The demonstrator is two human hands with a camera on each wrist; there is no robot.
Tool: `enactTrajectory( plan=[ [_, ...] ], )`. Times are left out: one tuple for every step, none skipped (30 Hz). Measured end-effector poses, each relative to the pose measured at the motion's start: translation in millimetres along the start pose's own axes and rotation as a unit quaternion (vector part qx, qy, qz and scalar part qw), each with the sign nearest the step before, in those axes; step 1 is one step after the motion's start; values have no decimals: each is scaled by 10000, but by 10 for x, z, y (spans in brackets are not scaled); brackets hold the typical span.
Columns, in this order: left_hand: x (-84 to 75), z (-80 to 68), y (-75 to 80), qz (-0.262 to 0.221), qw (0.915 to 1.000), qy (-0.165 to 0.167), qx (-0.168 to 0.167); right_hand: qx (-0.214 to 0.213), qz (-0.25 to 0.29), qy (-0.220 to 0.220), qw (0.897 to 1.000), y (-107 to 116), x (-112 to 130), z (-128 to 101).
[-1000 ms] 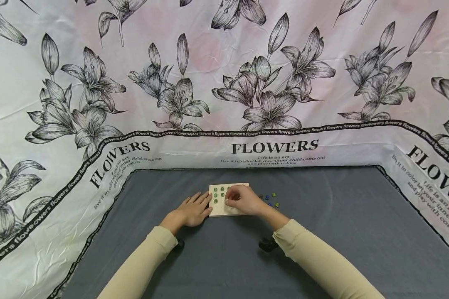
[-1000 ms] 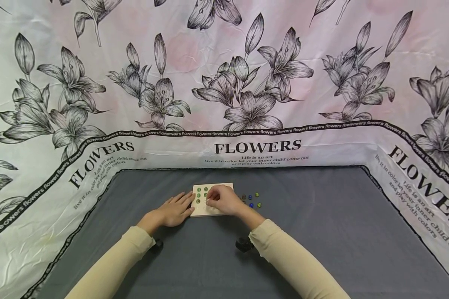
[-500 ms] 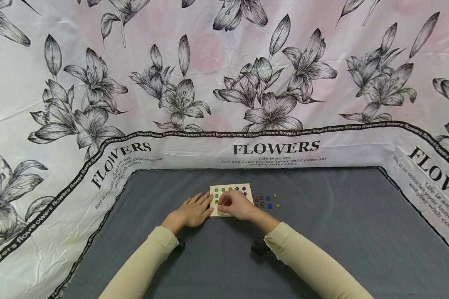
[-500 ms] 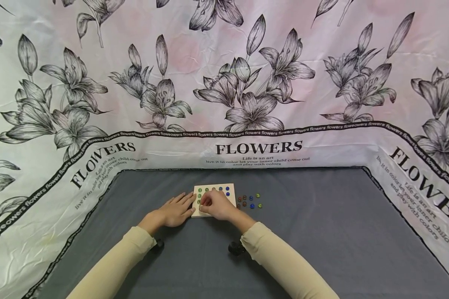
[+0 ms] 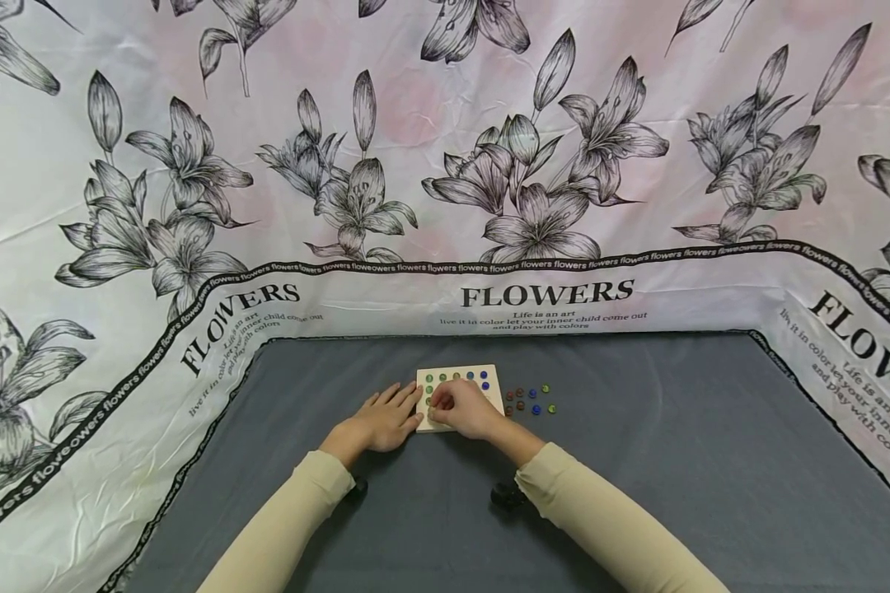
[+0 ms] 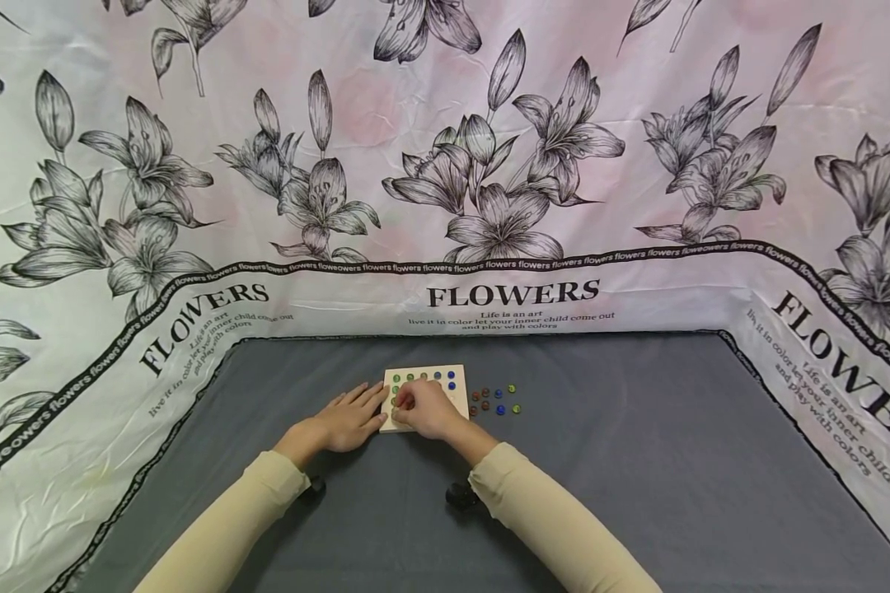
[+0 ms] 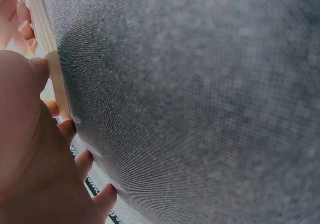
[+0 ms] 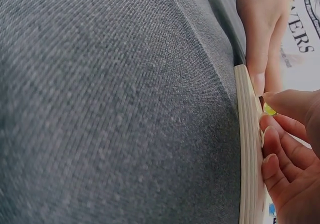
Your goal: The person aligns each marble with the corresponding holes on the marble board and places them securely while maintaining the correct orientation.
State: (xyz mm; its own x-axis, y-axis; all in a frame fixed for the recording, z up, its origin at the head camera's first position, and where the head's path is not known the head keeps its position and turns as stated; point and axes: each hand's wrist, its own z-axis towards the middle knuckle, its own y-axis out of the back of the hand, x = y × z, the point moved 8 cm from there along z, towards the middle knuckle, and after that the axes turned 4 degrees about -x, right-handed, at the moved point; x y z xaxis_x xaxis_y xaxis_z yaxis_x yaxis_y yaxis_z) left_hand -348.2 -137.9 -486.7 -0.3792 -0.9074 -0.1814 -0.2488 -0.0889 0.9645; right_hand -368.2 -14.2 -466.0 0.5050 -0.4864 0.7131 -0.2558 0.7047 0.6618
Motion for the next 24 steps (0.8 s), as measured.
enactTrajectory(
  plan=[
    [0, 0, -1, 3, 10000, -4, -2, -6, -37, -8, 10000, -3, 2, 1],
    [0, -1, -2, 7, 10000, -8, -4, -8, -93, -8, 10000, -7, 3, 1],
    [-2, -2, -2, 2, 10000, -11, -10, -11, -138, -1, 9999, -10, 4, 2],
    [-3, -2, -1, 10, 10000, -10, -15, -19, -179, 16, 9998, -13, 8, 2],
    [-6, -4, 0, 16, 10000, -16, -24, -25, -214, 27, 9998, -15, 14, 2],
    [-7, -4, 0, 28, 10000, -11, -23, -30, -241, 39, 9997, -16, 19, 1],
    [-3, -1, -7, 10, 10000, -8, -39, -38, -244, 44, 9997, -18, 19, 0],
    [5, 6, -17, -7, 10000, -5, -52, -37, -249, 52, 9997, -19, 22, -3],
    [15, 15, -28, -16, 10000, 4, -54, -39, -238, 58, 9997, -20, 24, -5],
    [21, 21, -32, -33, 10000, 1, -63, -37, -224, 63, 9997, -25, 25, -8],
    [32, 29, -46, -44, 10000, 0, -58, -37, -219, 71, 9997, -28, 27, -10],
    [46, 42, -62, -53, 10000, 2, -71, -37, -216, 84, 9997, -31, 25, -12],
    [60, 55, -78, -61, 10000, 1, -74, -42, -222, 100, 9997, -34, 24, -13],
    [66, 62, -86, -63, 9999, -13, -85, -54, -224, 114, 9997, -35, 27, -15],
    [71, 69, -92, -59, 9999, -19, -84, -58, -231, 120, 9996, -37, 25, -16],
    [74, 76, -98, -65, 9999, -39, -108, -65, -252, 123, 9996, -38, 26, -18],
    [84, 86, -115, -63, 9999, -45, -110, -72, -266, 122, 9995, -39, 26, -20],
    [90, 93, -122, -79, 9999, -53, -130, -79, -277, 123, 9995, -40, 27, -21],
    [95, 98, -128, -82, 9999, -54, -125, -81, -280, 119, 9995, -41, 28, -23],
    [99, 102, -134, -94, 9998, -60, -137, -76, -281, 124, 9995, -43, 29, -24],
    [105, 107, -138, -94, 9999, -45, -126, -75, -290, 132, 9995, -44, 32, -24],
    [110, 110, -140, -96, 9999, -37, -126, -84, -293, 138, 9994, -43, 35, -23],
    [114, 113, -141, -89, 9999, -30, -127, -88, -289, 142, 9994, -43, 36, -21],
    [118, 115, -142, -74, 9999, -19, -125, -82, -291, 143, 9994, -45, 36, -19]
  ],
)
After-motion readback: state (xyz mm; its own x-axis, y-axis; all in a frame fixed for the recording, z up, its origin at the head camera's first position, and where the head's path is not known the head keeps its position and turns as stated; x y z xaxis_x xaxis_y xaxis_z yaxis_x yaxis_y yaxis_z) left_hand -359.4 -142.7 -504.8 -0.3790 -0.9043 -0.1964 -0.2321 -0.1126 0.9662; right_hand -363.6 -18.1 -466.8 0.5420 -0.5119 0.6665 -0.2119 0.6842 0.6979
